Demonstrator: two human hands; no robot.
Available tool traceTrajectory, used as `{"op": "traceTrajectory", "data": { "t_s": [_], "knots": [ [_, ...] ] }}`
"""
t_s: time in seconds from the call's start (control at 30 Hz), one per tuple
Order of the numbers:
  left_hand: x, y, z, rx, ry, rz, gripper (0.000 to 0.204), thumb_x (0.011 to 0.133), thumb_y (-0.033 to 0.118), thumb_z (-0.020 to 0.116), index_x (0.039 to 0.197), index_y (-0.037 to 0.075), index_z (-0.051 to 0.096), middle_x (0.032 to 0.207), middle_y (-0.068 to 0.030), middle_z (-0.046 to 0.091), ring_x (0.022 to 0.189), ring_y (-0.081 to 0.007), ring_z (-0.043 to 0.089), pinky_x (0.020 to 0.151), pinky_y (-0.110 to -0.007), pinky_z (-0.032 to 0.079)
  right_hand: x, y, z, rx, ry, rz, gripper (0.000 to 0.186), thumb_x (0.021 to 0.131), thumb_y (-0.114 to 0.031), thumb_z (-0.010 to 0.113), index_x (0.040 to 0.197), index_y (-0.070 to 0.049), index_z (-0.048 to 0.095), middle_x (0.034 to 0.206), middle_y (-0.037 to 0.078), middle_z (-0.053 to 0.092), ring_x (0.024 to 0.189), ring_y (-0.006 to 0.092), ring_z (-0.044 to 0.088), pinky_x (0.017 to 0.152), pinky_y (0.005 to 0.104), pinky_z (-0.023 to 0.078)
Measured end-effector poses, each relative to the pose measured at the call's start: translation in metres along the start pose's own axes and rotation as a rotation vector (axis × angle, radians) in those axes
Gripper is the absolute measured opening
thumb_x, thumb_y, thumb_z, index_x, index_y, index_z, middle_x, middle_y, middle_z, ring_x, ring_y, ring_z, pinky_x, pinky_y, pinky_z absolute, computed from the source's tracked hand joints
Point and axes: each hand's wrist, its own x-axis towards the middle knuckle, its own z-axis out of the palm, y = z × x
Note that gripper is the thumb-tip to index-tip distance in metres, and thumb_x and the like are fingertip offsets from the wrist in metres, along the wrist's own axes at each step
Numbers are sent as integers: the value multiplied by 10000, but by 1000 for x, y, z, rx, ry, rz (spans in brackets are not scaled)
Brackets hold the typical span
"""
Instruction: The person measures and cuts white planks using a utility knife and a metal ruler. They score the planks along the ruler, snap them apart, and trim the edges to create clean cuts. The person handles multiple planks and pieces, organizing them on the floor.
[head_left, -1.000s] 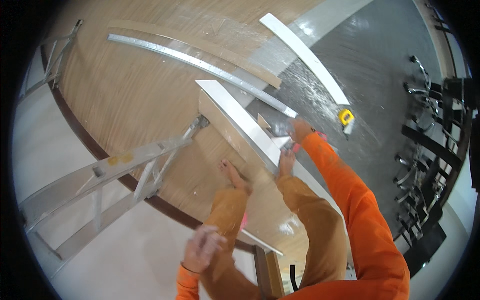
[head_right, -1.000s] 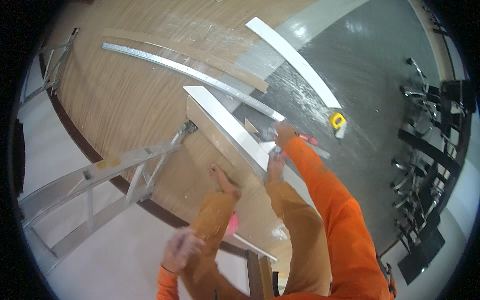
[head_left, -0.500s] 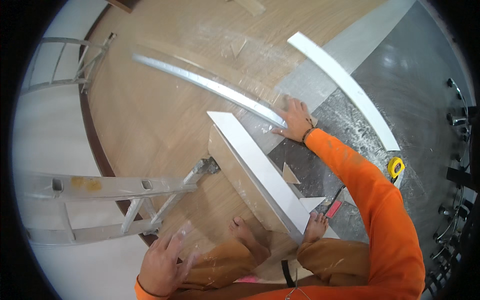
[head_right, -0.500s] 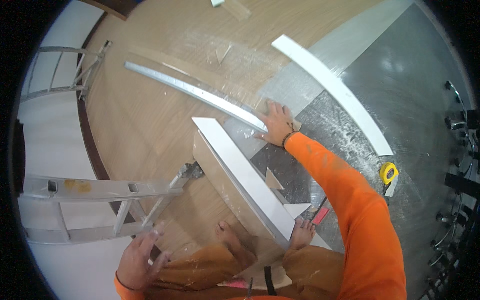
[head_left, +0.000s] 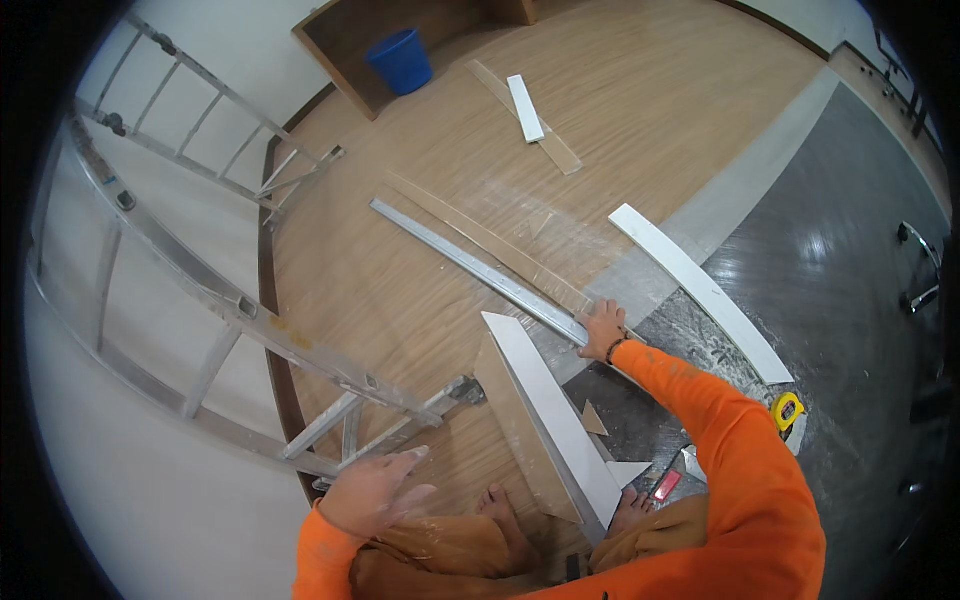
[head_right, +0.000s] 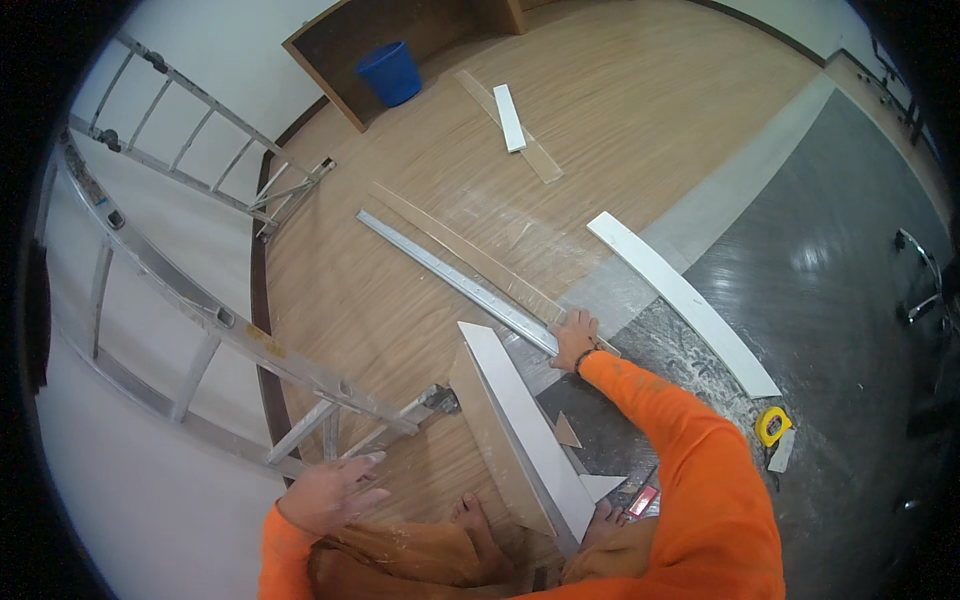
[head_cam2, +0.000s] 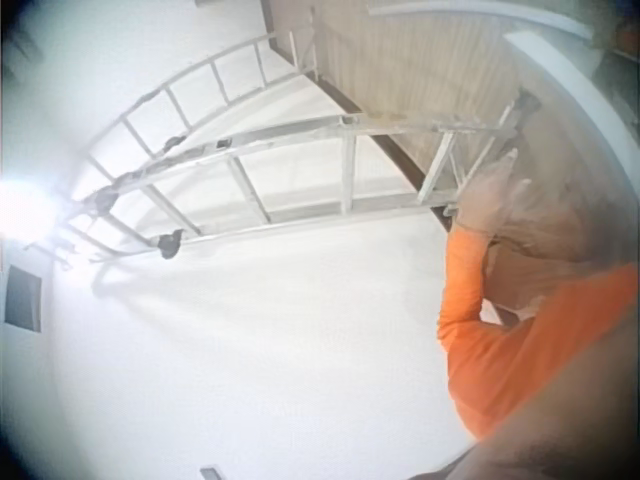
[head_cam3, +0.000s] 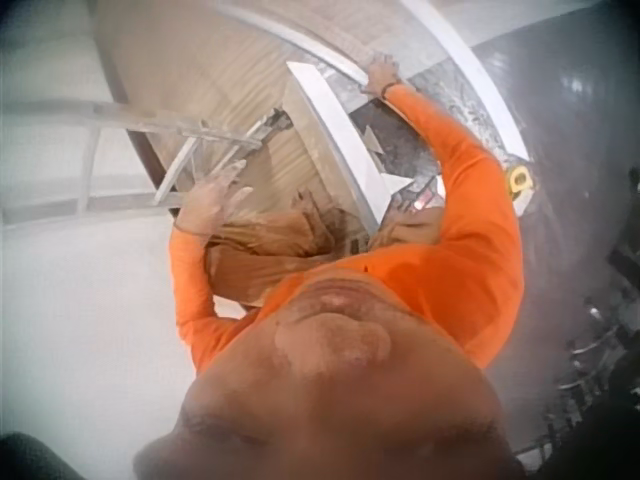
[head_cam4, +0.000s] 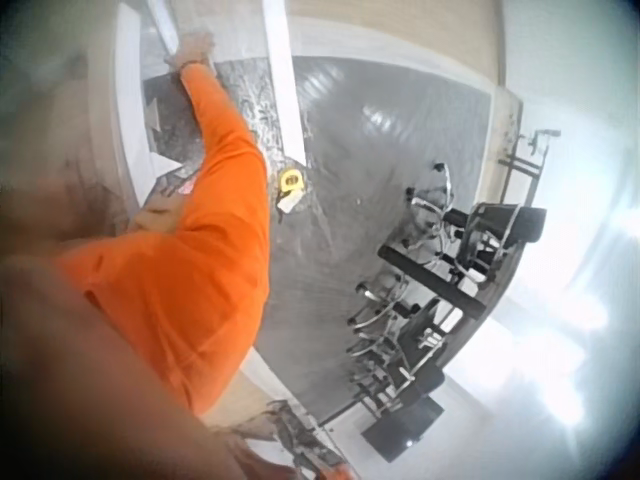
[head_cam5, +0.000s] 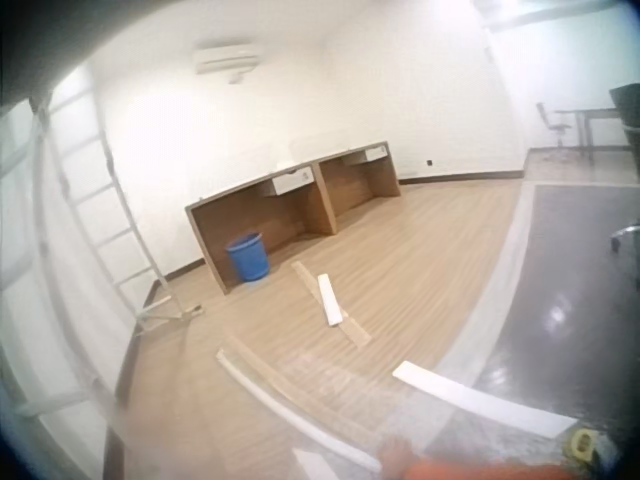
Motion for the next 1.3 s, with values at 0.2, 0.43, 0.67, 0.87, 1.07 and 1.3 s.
{"op": "traceTrajectory", "data": {
  "t_s": [0.2,0.43,0.67,0.87,1.07,1.3],
  "knots": [
    [73,-18,37,-48,-375,170,401,996,312,731,1292,46,682,1060,-195,751,924,-392,730,812,-460,585,-14,40,20,22,-2,-5,687,690,-362,903,1328,-199,706,1389,249,481,1339,446,413,1075,588,375],
    [323,-154,154,-21,-216,-173,386,996,353,639,1259,80,714,1084,-203,767,1002,-374,738,900,-479,584,-20,43,43,155,179,-143,697,796,-390,845,1433,-203,634,1532,302,413,1420,496,375,1151,600,327],
    [443,-254,218,-19,465,-990,442,1046,317,560,1422,93,621,1497,-184,585,1364,-421,553,1107,-532,462,80,61,6,176,265,83,699,854,-323,809,1428,-19,551,1494,297,455,1361,487,433,1124,580,381],
    [497,-269,293,121,841,-1088,447,1108,291,447,1524,146,523,1669,-145,401,1498,-441,384,1196,-584,328,290,118,-18,191,538,271,710,908,-378,761,1514,-101,519,1407,263,558,1325,461,505,1119,598,410],
    [483,-258,267,125,687,-1113,510,1107,311,415,1594,163,453,1740,-161,263,1570,-471,255,1247,-612,234,511,97,-54,40,385,394,740,947,-560,670,1589,-245,479,1642,204,427,1512,422,393,1240,575,325],
    [487,-254,251,22,547,-1092,664,1042,263,511,1675,173,332,1769,-210,152,1607,-526,107,1263,-678,142,661,141,-47,-62,371,375,811,898,-697,673,1573,-289,484,1619,190,472,1476,431,462,1199,649,365]
  ]
}}
